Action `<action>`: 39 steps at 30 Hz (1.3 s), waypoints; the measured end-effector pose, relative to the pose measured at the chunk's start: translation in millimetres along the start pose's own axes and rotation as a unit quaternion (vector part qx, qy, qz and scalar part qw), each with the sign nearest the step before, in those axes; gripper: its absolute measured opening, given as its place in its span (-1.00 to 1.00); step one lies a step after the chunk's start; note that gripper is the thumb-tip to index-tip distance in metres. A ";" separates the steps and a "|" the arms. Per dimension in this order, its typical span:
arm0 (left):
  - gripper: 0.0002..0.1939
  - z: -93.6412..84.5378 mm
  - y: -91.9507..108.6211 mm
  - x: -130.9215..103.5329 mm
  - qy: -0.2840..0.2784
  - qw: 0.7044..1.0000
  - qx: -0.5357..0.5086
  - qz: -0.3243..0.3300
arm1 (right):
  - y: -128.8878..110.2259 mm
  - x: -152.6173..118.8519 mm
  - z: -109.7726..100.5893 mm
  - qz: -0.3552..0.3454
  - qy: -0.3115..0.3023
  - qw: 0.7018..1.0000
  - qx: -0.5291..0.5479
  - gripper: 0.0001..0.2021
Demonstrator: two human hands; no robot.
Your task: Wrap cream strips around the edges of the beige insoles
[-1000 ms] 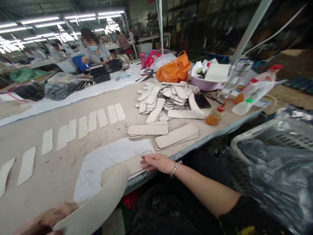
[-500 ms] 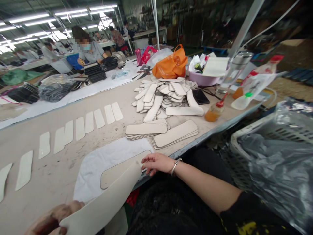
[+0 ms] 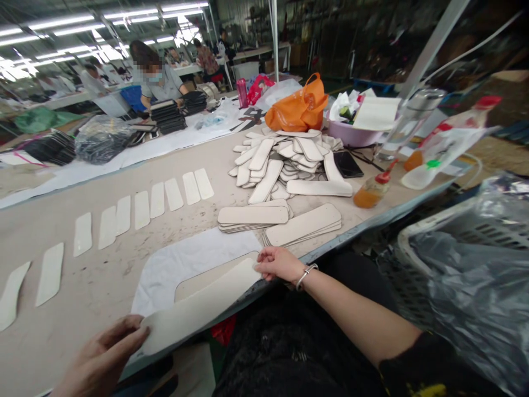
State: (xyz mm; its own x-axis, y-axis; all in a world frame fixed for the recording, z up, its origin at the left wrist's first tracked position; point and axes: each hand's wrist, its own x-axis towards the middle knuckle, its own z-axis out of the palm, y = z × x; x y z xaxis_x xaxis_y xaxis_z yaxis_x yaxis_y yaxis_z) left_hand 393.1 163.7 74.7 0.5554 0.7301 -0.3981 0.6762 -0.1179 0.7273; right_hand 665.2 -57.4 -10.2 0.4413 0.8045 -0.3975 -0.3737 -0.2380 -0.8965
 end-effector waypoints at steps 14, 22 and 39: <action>-0.55 28.5 -30.0 85.2 0.027 0.995 0.090 0.028 | 4.9 14.1 0.1 -0.059 0.142 0.924 -0.351 -0.88; -0.69 31.6 -19.7 77.7 0.034 0.987 0.157 0.022 | 2.8 13.6 0.8 -0.044 0.111 0.929 -0.351 -0.87; -0.71 33.2 -27.1 75.5 0.061 0.975 0.203 0.068 | -3.5 12.6 7.1 -0.037 0.135 0.889 -0.436 -0.91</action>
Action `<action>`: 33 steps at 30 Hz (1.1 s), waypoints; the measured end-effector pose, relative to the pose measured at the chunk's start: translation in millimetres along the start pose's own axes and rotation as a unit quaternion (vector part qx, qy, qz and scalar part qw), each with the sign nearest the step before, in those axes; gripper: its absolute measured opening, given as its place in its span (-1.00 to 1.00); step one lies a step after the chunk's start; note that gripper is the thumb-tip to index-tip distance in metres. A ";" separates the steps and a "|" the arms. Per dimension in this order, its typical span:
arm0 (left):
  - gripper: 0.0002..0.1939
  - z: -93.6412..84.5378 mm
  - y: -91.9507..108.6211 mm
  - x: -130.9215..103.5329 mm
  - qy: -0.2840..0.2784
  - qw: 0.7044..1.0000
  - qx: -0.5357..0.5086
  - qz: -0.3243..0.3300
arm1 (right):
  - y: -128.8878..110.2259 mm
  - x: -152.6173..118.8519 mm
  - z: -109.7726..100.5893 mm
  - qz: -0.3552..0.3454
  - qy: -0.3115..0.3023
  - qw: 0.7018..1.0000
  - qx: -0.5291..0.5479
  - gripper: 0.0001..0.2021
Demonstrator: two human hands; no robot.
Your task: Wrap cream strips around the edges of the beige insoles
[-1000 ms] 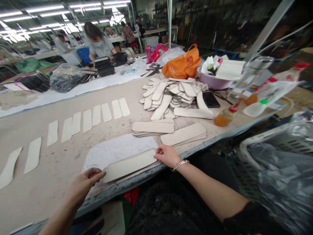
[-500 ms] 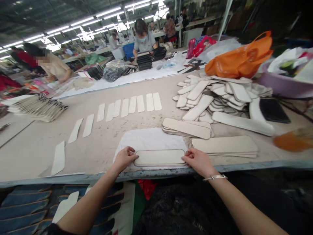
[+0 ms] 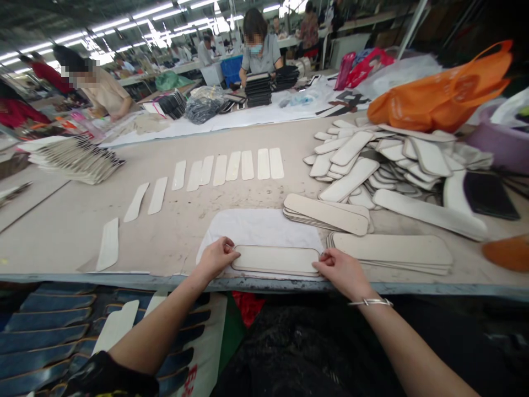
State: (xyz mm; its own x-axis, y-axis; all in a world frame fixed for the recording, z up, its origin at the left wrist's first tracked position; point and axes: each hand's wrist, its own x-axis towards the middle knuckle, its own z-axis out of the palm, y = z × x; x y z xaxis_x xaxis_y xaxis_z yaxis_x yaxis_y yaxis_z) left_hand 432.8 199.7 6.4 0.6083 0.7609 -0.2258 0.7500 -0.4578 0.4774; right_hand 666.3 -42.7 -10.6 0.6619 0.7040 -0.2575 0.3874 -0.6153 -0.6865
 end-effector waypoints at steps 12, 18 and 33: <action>-0.75 12.8 -43.6 -33.1 0.100 0.925 0.011 0.367 | -6.3 0.6 -2.4 0.002 0.009 1.000 -0.023 -0.92; -0.70 14.0 -50.2 -29.3 0.087 0.901 0.050 0.421 | -3.3 1.3 -1.9 -0.001 -0.001 1.000 0.010 -0.92; -0.70 18.3 -53.1 -26.4 0.093 0.901 0.040 0.422 | -1.7 5.1 -4.0 0.019 -0.010 0.999 0.037 -0.80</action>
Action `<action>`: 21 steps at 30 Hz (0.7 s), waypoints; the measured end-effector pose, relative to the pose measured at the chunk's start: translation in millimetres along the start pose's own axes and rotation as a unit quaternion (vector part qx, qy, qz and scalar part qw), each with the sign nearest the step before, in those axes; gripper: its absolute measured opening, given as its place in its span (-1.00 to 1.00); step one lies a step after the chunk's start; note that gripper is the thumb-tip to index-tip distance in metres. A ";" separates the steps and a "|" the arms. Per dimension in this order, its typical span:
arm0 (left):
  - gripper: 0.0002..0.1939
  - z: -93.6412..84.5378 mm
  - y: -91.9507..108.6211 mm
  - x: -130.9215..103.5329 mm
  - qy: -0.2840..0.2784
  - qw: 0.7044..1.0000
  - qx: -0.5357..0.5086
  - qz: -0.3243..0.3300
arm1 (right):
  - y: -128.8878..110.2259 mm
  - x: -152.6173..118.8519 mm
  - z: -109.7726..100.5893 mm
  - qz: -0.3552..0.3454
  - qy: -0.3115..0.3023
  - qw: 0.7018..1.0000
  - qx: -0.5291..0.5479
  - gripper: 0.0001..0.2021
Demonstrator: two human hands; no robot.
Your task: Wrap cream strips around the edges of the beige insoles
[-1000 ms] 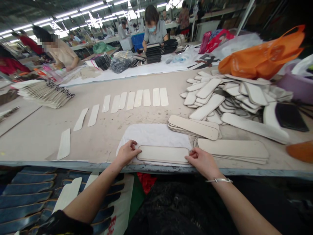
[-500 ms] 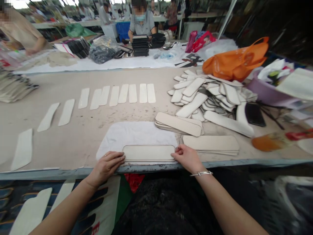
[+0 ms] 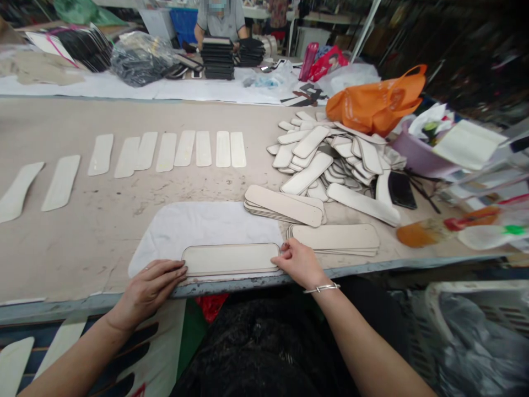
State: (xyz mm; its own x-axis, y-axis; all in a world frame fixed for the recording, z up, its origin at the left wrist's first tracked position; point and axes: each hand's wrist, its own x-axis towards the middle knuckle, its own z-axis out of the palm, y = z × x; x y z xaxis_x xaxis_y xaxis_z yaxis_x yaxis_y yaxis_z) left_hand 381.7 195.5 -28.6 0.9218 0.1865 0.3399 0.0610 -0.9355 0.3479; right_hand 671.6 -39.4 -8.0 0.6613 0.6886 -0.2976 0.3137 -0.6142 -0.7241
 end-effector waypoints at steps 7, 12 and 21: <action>-0.70 -0.9 2.4 1.2 -0.001 1.000 -0.006 -0.015 | -1.9 1.0 -1.7 -0.012 -0.008 1.000 -0.026 -0.83; -0.74 -3.2 7.7 5.7 0.003 1.000 -0.014 -0.027 | -7.2 2.8 -3.7 -0.020 -0.025 0.998 -0.062 -0.86; -0.73 -1.1 6.1 -0.1 -0.004 0.999 -0.008 -0.032 | -7.7 3.0 -2.3 -0.052 -0.035 0.991 -0.116 -0.94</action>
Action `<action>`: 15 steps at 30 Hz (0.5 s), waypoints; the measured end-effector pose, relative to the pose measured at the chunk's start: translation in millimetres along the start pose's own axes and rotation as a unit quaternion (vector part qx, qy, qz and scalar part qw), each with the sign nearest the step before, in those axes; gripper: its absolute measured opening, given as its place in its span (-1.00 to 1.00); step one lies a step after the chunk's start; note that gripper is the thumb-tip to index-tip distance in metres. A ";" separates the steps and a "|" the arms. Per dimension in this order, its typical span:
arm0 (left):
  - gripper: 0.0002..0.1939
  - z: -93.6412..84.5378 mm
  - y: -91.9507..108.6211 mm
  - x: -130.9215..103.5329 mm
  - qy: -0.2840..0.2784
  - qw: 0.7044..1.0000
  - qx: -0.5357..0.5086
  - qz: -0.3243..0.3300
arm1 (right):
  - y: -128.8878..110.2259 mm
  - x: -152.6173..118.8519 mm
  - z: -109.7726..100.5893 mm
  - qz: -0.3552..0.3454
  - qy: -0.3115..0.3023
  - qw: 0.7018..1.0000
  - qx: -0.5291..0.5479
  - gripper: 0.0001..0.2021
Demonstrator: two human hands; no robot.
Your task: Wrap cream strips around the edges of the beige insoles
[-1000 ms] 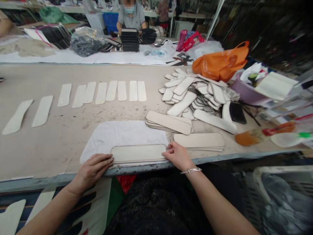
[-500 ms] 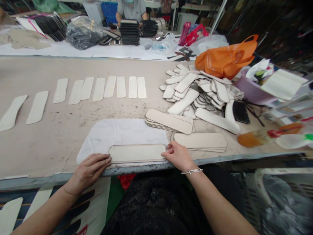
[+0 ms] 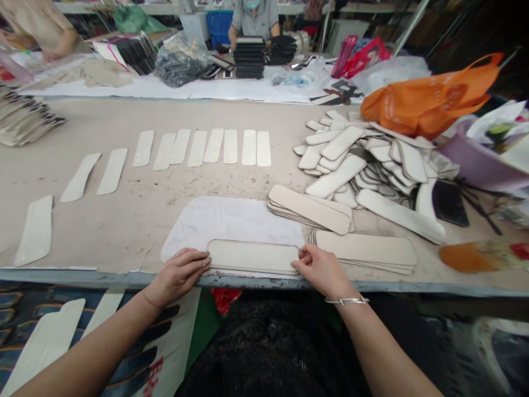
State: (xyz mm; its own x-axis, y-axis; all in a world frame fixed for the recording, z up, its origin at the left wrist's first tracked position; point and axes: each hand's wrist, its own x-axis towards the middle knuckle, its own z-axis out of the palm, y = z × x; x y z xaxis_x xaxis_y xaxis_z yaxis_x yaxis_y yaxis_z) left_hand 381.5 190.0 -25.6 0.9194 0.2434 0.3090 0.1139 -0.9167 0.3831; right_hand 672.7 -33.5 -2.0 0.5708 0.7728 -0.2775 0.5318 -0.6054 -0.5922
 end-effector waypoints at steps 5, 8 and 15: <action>-0.75 -3.7 6.6 3.7 0.012 1.000 -0.009 -0.001 | -5.9 -1.9 -1.9 -0.022 -0.004 0.998 -0.063 -0.96; -0.73 -4.7 8.9 4.0 0.012 1.000 -0.003 -0.008 | -9.7 -2.9 -2.5 -0.032 -0.004 0.995 -0.089 -0.96; -0.79 -4.6 5.1 2.2 0.056 0.989 -0.067 -0.116 | -9.6 -1.2 0.0 -0.039 -0.014 0.994 -0.102 -0.94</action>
State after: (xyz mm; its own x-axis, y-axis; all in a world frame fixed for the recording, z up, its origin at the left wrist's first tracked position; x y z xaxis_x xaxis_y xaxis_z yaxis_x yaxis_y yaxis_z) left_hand 382.4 187.4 -19.0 0.8258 0.4826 0.2918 0.2584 -0.7837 0.5648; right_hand 667.0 -28.6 4.1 0.5070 0.8221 -0.2590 0.6911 -0.5674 -0.4478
